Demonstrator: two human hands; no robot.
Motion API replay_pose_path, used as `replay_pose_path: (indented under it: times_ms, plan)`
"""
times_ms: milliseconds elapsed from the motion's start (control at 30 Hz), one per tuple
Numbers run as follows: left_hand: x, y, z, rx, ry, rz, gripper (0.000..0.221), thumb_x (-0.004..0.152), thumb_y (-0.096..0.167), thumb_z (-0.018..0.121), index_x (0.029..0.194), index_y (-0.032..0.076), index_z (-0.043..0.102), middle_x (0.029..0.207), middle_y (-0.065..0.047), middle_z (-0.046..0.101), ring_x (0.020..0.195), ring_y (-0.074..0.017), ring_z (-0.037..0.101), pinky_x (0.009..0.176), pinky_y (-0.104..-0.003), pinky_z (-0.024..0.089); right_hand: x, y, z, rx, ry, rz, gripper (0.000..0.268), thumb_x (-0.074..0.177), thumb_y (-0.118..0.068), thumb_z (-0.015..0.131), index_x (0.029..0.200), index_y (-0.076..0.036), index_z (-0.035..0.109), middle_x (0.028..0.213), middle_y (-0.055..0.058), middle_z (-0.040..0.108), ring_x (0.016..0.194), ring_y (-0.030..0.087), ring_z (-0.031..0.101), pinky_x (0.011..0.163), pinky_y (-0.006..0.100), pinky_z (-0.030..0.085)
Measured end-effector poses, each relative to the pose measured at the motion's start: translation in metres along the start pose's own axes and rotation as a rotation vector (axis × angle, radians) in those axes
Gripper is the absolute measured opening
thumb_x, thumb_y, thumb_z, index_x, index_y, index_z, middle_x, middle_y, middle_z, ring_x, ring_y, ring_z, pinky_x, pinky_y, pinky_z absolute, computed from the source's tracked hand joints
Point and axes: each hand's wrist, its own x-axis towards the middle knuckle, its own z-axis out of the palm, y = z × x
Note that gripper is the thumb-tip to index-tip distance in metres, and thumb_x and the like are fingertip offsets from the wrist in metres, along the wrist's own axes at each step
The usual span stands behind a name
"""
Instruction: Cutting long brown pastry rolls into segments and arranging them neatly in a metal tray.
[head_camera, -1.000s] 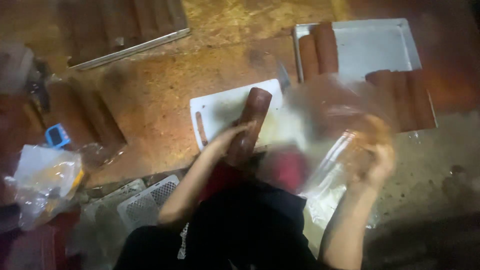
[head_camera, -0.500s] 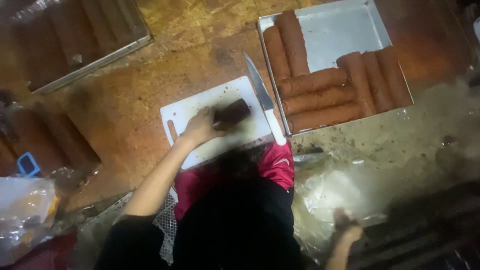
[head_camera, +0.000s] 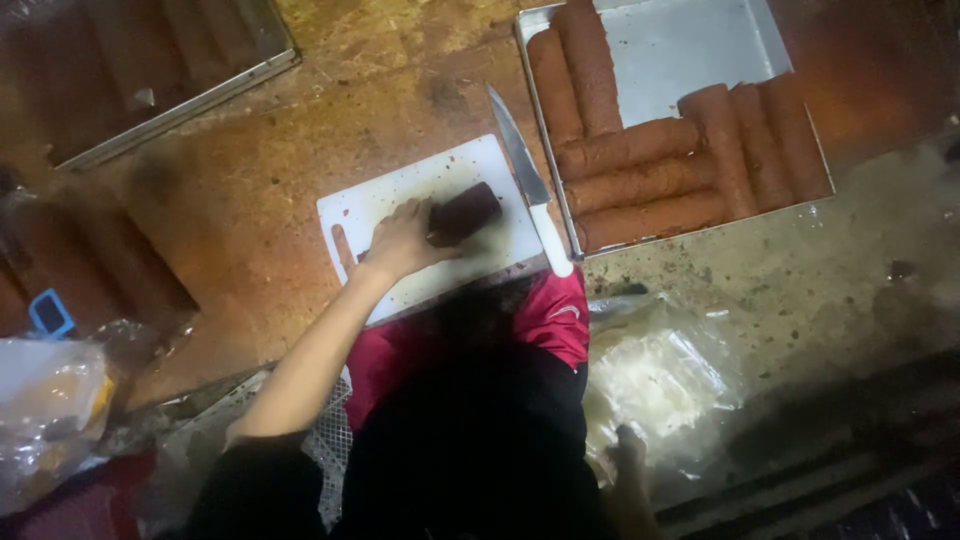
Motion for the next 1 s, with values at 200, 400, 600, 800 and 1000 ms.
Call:
replay_pose_path:
  times_ms: [200,400,600,800,1000]
  plan:
    - [0.032,0.001,0.029,-0.019,0.107,0.167,0.092,0.072,0.058,0.083,0.137,0.003,0.049,0.132,-0.021,0.057,0.124,-0.0384,0.056,0.101,-0.050,0.046,-0.035,-0.169,0.042,0.343,-0.001,-1.010,0.024,0.104,-0.015,0.064,0.121,0.001,0.067,0.108,0.013,0.072,0.095,0.020,0.068,0.085,0.032,0.054]
    - [0.034,-0.006,0.044,0.023,0.098,0.179,0.078,0.078,0.053,0.080,0.137,0.009,0.052,0.132,-0.016,0.060,0.123,-0.0350,0.059,0.100,-0.048,0.049,-0.129,-0.310,0.091,-0.381,0.030,-1.648,0.054,0.078,-0.004,0.067,0.131,0.007,0.062,0.112,0.026,0.068,0.107,0.042,0.062,0.093,0.050,0.052]
    - [0.026,0.006,0.031,-0.302,0.200,0.332,0.062,0.090,0.039,0.073,0.139,0.010,0.049,0.126,-0.019,0.063,0.114,-0.0411,0.060,0.094,-0.049,0.050,-0.145,-0.354,0.124,-0.815,0.154,-1.502,0.050,0.078,-0.016,0.075,0.117,0.010,0.058,0.113,0.027,0.066,0.110,0.043,0.059,0.090,0.051,0.051]
    - [0.018,0.006,0.025,-0.403,0.339,0.514,0.038,0.096,0.034,0.070,0.127,0.015,0.057,0.121,-0.012,0.067,0.115,-0.0370,0.065,0.094,-0.048,0.053,-0.160,-0.344,0.090,-0.830,-0.061,-1.305,0.067,0.074,-0.031,0.079,0.122,0.009,0.056,0.110,0.030,0.069,0.107,0.047,0.065,0.089,0.052,0.054]
    - [0.015,0.006,0.033,-0.329,0.485,0.517,0.034,0.096,0.037,0.071,0.121,0.015,0.065,0.122,-0.013,0.066,0.102,-0.0366,0.066,0.084,-0.046,0.056,-0.189,-0.293,0.046,-0.564,-0.296,-1.118,0.049,0.109,-0.044,0.044,0.112,-0.003,0.071,0.100,0.032,0.070,0.101,0.049,0.067,0.092,0.055,0.052]
